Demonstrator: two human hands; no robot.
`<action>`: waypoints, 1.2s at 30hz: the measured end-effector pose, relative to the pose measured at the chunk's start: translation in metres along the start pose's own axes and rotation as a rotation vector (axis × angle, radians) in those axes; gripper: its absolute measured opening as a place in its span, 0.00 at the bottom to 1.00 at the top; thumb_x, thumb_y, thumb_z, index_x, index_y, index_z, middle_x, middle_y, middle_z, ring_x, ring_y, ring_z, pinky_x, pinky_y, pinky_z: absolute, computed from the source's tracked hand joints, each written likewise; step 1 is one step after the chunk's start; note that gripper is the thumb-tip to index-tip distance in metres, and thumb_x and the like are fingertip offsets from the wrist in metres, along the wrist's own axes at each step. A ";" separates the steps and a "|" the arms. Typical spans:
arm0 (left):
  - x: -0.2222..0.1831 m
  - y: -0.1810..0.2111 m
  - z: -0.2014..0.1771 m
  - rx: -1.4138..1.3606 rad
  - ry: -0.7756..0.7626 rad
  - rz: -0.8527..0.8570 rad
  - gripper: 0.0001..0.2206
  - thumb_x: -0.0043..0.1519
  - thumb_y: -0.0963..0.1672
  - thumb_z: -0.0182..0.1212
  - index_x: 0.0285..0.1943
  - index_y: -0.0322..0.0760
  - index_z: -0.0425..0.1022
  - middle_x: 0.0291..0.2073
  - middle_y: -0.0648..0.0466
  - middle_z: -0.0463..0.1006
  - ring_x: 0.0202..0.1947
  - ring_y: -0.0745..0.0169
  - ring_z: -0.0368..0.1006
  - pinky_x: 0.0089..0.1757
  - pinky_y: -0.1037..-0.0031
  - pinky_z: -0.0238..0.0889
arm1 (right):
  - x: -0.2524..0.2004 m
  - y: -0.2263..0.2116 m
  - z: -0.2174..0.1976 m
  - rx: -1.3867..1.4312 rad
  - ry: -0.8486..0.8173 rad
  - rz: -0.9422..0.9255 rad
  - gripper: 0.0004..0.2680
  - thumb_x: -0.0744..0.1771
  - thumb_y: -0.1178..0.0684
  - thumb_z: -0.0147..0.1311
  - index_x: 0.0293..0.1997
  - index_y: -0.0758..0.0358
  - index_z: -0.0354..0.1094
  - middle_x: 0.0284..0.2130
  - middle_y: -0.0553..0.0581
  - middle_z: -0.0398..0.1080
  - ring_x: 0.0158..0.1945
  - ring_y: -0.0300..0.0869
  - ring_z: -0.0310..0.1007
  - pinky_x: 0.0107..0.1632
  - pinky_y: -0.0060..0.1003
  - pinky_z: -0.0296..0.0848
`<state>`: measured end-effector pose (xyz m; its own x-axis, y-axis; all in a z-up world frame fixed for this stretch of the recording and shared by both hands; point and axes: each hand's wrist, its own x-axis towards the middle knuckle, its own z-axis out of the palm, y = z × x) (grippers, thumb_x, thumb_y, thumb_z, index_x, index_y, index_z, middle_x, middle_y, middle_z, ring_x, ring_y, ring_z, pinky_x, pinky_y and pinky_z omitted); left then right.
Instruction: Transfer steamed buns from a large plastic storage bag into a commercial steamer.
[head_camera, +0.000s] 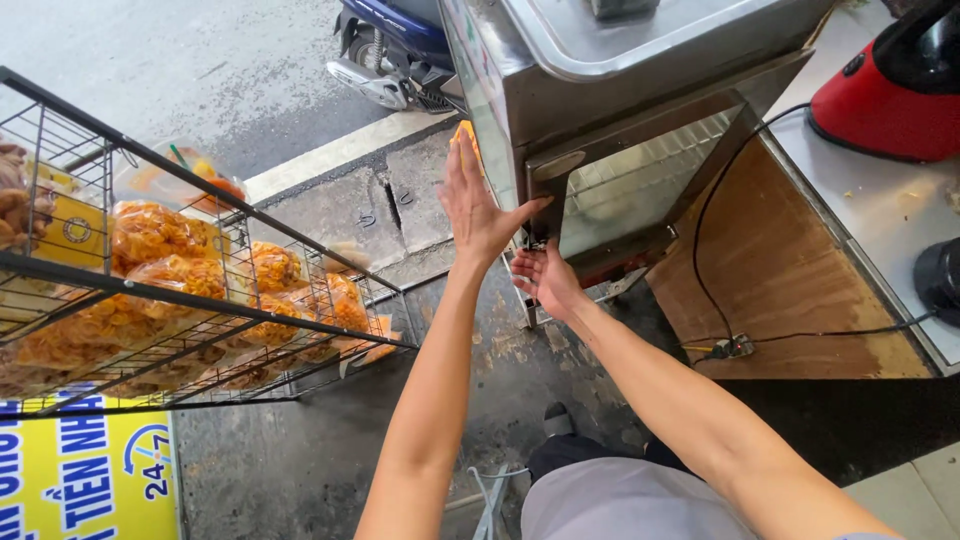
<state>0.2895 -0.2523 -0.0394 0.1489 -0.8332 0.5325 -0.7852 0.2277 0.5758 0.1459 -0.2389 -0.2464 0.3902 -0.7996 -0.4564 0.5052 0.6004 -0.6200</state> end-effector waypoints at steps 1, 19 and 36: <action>-0.006 0.001 -0.001 0.000 -0.008 0.006 0.66 0.38 0.59 0.82 0.80 0.35 0.37 0.75 0.41 0.50 0.75 0.39 0.47 0.64 0.42 0.43 | -0.001 0.000 0.000 0.009 0.004 -0.003 0.28 0.70 0.26 0.33 0.57 0.66 0.65 0.45 0.56 0.74 0.50 0.42 0.74 0.54 0.43 0.74; -0.079 0.317 0.093 -1.023 -0.465 0.220 0.07 0.69 0.43 0.60 0.47 0.35 0.80 0.32 0.53 0.80 0.34 0.68 0.70 0.40 0.78 0.63 | -0.309 -0.313 -0.074 -0.477 -0.025 -0.155 0.20 0.70 0.37 0.40 0.52 0.60 0.74 0.44 0.55 0.77 0.45 0.40 0.77 0.48 0.38 0.74; -0.115 0.821 0.311 -1.900 -2.197 0.267 0.27 0.77 0.56 0.45 0.69 0.29 0.66 0.33 0.50 0.76 0.26 0.64 0.67 0.27 0.75 0.56 | -0.542 -0.518 -0.373 -0.442 -0.574 -0.410 0.22 0.74 0.35 0.46 0.41 0.71 0.72 0.43 0.56 0.71 0.49 0.41 0.69 0.55 0.38 0.67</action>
<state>-0.5590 -0.1264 0.1791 -0.8271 0.3143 0.4659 0.1960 -0.6156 0.7633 -0.6144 -0.1204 0.0843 0.6336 -0.7519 0.1820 0.3903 0.1076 -0.9144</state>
